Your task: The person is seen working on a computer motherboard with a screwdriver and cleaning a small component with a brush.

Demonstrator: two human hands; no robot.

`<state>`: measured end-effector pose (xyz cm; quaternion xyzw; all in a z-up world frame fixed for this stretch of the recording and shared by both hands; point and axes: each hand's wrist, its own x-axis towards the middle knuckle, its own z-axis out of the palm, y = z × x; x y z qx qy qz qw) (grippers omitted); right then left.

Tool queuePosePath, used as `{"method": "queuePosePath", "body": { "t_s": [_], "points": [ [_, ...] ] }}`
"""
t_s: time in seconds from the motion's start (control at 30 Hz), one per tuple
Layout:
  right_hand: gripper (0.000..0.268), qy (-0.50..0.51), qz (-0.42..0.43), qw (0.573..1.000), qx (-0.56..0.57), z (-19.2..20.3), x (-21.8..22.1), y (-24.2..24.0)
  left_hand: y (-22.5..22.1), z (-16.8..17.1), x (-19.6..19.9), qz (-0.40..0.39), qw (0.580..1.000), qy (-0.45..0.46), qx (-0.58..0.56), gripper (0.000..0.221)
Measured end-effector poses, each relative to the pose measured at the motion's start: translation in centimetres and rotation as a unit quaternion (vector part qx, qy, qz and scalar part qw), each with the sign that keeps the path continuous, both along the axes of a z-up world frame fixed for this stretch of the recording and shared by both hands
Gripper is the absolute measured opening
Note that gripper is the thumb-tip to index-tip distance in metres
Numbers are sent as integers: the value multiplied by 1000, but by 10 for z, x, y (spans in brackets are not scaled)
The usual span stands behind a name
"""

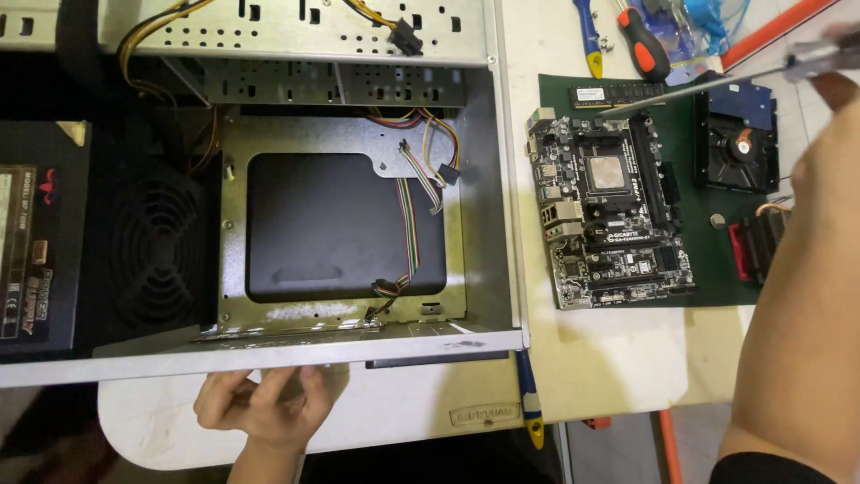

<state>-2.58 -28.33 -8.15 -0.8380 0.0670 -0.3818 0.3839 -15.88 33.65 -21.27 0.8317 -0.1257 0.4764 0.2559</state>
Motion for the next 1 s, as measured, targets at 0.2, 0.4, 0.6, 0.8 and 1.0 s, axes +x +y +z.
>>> {"method": "queuePosePath", "body": {
  "t_s": [0.2,0.4,0.6,0.8,1.0],
  "points": [
    [44,114,22,988,-105,58,-13,98,-10,9,4,25,1000,-10,-4,16],
    [57,45,109,983,-141,57,-9,100,-5,7,1,9,1000,4,-3,12],
    [54,24,123,978,-167,51,-3,91,-2,-3,-1,5,1000,8,-8,12],
    [48,34,150,974,-163,53,0,89,-9,7,4,19,1000,-6,-8,10],
    [45,74,228,958,-159,64,14,76,-11,13,7,19,1000,-20,-10,14]
  ]
}}
